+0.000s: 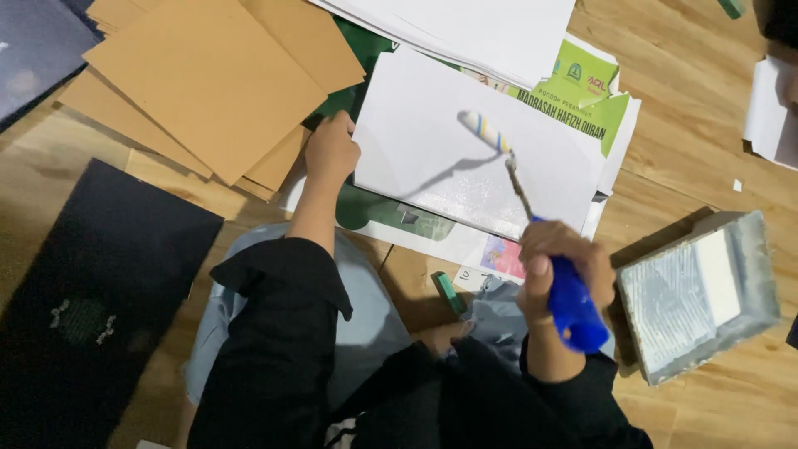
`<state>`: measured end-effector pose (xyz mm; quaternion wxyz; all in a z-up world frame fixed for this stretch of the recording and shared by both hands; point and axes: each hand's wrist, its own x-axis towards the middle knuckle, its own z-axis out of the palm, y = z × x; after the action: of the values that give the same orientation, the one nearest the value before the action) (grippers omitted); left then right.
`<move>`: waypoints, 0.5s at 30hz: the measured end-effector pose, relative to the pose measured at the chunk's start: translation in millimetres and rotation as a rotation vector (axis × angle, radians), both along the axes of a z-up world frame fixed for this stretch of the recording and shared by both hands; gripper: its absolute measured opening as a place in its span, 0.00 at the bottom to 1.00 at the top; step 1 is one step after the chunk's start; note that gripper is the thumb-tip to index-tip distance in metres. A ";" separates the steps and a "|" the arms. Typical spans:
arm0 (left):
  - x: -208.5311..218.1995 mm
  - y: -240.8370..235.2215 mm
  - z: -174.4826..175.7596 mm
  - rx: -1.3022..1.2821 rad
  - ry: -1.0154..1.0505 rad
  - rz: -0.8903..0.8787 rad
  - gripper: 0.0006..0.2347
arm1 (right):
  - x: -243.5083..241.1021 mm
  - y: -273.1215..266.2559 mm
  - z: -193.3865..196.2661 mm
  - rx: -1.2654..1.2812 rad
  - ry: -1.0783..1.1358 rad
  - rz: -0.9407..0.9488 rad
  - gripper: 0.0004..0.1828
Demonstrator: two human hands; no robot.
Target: Applying glue to a large paper sheet with a roller and then precisely placing multiple cardboard panels onto the adhesive surface to assemble folders or book covers.
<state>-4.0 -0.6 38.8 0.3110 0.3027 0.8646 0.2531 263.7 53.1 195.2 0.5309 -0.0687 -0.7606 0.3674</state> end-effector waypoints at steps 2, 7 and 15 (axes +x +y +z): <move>-1.0 0.6 0.1 0.000 -0.004 0.005 0.10 | 7.2 -4.1 -4.9 -0.008 -0.056 -0.036 0.14; 1.3 -0.9 7.4 0.042 -0.005 0.011 0.09 | 11.8 56.2 -38.1 0.137 0.045 -0.081 0.14; -3.1 4.4 -9.7 0.027 0.042 -0.002 0.08 | 39.3 27.9 -17.7 -0.012 -0.006 -0.090 0.12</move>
<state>-7.2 3.9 29.1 0.2890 0.3131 0.8671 0.2580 303.0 81.0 177.5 0.5443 -0.1068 -0.7561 0.3474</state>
